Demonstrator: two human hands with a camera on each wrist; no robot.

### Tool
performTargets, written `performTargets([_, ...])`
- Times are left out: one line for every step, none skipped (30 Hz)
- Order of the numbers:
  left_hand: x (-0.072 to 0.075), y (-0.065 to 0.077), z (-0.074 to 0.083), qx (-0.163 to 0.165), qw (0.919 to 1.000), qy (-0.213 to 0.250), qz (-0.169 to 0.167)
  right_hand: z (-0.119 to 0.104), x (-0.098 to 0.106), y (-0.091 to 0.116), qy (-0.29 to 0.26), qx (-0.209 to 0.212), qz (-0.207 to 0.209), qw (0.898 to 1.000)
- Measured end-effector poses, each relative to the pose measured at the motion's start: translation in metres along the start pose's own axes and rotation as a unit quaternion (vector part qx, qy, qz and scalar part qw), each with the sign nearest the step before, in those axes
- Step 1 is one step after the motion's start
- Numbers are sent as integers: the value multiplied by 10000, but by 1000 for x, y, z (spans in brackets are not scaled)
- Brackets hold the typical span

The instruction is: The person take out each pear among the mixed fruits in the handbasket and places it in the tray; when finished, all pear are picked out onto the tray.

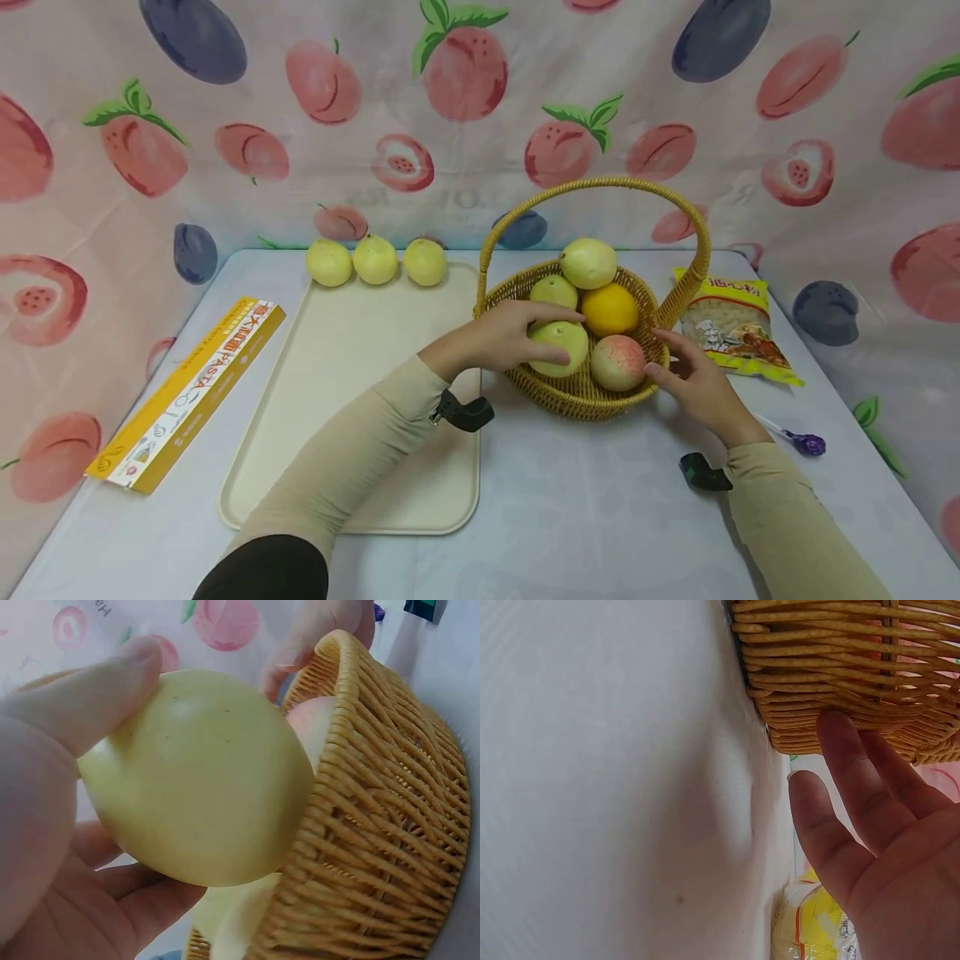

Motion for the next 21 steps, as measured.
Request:
performTargets([1, 3, 0, -24, 10000, 0, 14, 0, 0, 0, 0, 10, 0, 10000])
performTargets([3, 5, 0, -54, 10000, 14, 34, 0, -1, 0, 2, 24, 3, 10000])
performTargets([5, 8, 0, -91, 9999, 3, 70, 0, -1, 0, 6, 31, 5, 10000])
performTargets([6, 11, 0, -130, 9999, -13, 110, 0, -1, 0, 7, 44, 11, 10000])
performTargets([8, 14, 0, -164, 9998, -1, 148, 0, -1, 0, 11, 58, 13, 10000])
performTargets([9, 17, 0, -199, 9996, 15, 177, -1, -1, 0, 0, 76, 16, 10000])
performTargets([11, 20, -1, -221, 9995, 25, 209, -1, -1, 0, 4, 89, 21, 10000])
performTargets([12, 23, -1, -238, 9994, 33, 238, -1, -1, -1, 3, 96, 24, 10000])
performTargets([14, 26, -1, -268, 9993, 51, 261, -2, -1, -1, -3, 93, 25, 10000])
performTargets([15, 28, -2, -282, 9992, 102, 270, -2, -1, -1, -8, 96, 24, 10000])
performTargets([17, 31, -2, -284, 9991, 136, 288, -2, -1, -1, -12, 90, 15, 10000])
performTargets([19, 34, -3, -297, 9990, 168, 305, -3, -1, -1, -12, 84, 8, 10000])
performTargets([20, 37, -4, -308, 9988, 175, 331, -3, -1, -1, -3, 80, 10, 10000])
performTargets([22, 40, -4, -346, 9986, 193, 352, -3, -1, -1, -3, 72, 10, 10000])
performTargets([23, 43, -5, -389, 9983, 217, 367, -3, -1, 0, -2, 63, 13, 10000])
performTargets([25, 46, -6, -403, 9982, 222, 377, -3, 0, 0, 4, 58, 13, 10000])
performTargets([26, 49, -7, -420, 9981, 197, 401, -3, 0, 0, 4, 55, 14, 10000])
performTargets([27, 52, -8, -433, 9980, 184, 423, -3, 0, 0, 3, 52, 18, 10000])
performTargets([28, 55, -9, -430, 9979, 181, 440, -3, 0, 0, -1, 52, 22, 10000])
performTargets([29, 57, -10, -420, 9979, 180, 463, -3, 0, 0, -1, 46, 15, 10000])
performTargets([30, 60, -12, -385, 9979, 176, 495, -3, 0, 0, 1, 36, 10, 10000])
Point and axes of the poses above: each hand's wrist, its own y-axis away from the middle knuckle, its own x-axis out of the back of the hand, z = x × y, the point moved 1 cm from there along -y, towards the middle knuckle, and after that the axes turned 13 degrees about x, right-handed, at the moved point
